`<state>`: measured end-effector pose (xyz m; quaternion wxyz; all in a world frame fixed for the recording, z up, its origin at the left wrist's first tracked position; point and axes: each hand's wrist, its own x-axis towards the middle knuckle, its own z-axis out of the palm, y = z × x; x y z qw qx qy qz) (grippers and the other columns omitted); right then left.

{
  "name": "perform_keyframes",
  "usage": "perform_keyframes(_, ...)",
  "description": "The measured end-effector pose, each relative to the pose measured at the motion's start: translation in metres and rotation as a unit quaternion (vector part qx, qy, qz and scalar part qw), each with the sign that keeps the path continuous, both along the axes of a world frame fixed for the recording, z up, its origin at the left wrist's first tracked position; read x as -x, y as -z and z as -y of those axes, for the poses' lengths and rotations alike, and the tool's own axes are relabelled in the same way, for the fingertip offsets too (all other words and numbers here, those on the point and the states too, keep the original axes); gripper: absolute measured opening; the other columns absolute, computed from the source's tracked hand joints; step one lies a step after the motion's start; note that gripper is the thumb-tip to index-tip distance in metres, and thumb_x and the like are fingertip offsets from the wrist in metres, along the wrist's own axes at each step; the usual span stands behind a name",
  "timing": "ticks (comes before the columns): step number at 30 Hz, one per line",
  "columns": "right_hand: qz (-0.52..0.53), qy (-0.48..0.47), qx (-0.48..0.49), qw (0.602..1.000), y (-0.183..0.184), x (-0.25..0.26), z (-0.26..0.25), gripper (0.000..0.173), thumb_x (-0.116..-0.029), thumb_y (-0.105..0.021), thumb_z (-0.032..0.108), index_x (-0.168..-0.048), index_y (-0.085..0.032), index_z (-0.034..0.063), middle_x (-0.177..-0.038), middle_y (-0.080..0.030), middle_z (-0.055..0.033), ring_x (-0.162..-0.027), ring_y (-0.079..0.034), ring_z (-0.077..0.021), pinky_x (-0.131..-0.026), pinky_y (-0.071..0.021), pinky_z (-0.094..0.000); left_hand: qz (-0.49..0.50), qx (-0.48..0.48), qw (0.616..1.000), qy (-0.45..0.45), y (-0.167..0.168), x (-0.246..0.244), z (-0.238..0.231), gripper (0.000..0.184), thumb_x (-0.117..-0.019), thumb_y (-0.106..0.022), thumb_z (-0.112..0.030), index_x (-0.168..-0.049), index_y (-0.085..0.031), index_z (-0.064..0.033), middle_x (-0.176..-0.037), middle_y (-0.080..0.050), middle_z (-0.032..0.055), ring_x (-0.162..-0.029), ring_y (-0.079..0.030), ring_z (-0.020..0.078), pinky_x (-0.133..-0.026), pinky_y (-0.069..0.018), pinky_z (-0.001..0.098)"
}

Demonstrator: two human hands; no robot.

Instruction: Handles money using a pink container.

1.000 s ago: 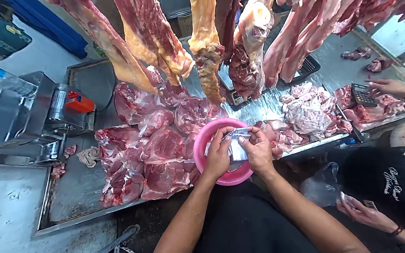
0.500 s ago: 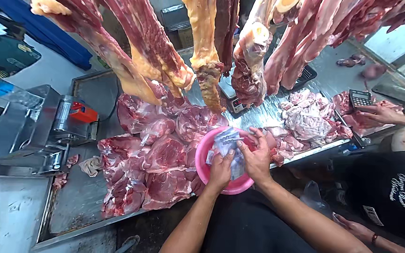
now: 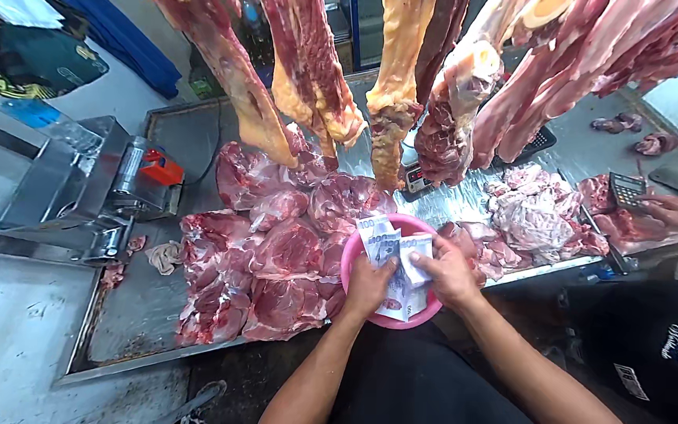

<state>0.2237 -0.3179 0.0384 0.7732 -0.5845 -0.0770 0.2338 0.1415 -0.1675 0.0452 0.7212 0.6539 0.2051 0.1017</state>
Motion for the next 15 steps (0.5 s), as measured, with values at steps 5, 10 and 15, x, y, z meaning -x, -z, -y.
perform_keyframes(5, 0.008, 0.056, 0.006, 0.998, 0.015, -0.005, -0.008, 0.019, -0.0960, -0.069, 0.008, -0.110, -0.068, -0.0053, -0.094, -0.074, -0.0179, -0.084, -0.074, -0.0265, -0.081, -0.0638, -0.0469, 0.036, 0.036, 0.998, -0.048, 0.004, -0.001, 0.003, 0.024, -0.0993, -0.065, -0.013, -0.115, -0.065, 0.0057, -0.098, -0.075, 0.0139, -0.091, -0.075, 0.0231, -0.087, -0.0637, 0.0421)
perform_keyframes(10, -0.013, 0.029, -0.093, 0.995, 0.003, -0.002, 0.002, 0.036, -0.0890, -0.071, -0.003, -0.123, -0.061, -0.0066, -0.107, -0.072, -0.0211, -0.092, -0.073, -0.0279, -0.085, -0.0630, -0.0465, 0.065, 0.034, 0.996, -0.060, 0.005, 0.000, -0.015, 0.021, -0.1046, -0.052, -0.008, -0.116, -0.064, 0.0055, -0.098, -0.075, 0.0152, -0.090, -0.075, 0.0244, -0.085, -0.0637, 0.0426)
perform_keyframes(15, -0.019, -0.009, 0.010, 1.000, -0.003, 0.004, -0.017, 0.022, -0.0901, -0.074, 0.006, -0.109, -0.070, -0.0064, -0.095, -0.075, -0.0187, -0.085, -0.075, -0.0262, -0.081, -0.0642, -0.0443, 0.071, -0.029, 0.995, -0.066, 0.001, 0.001, 0.002, 0.024, -0.0874, -0.077, -0.003, -0.109, -0.068, 0.0035, -0.094, -0.076, 0.0106, -0.087, -0.076, 0.0191, -0.084, -0.0650, 0.0378)
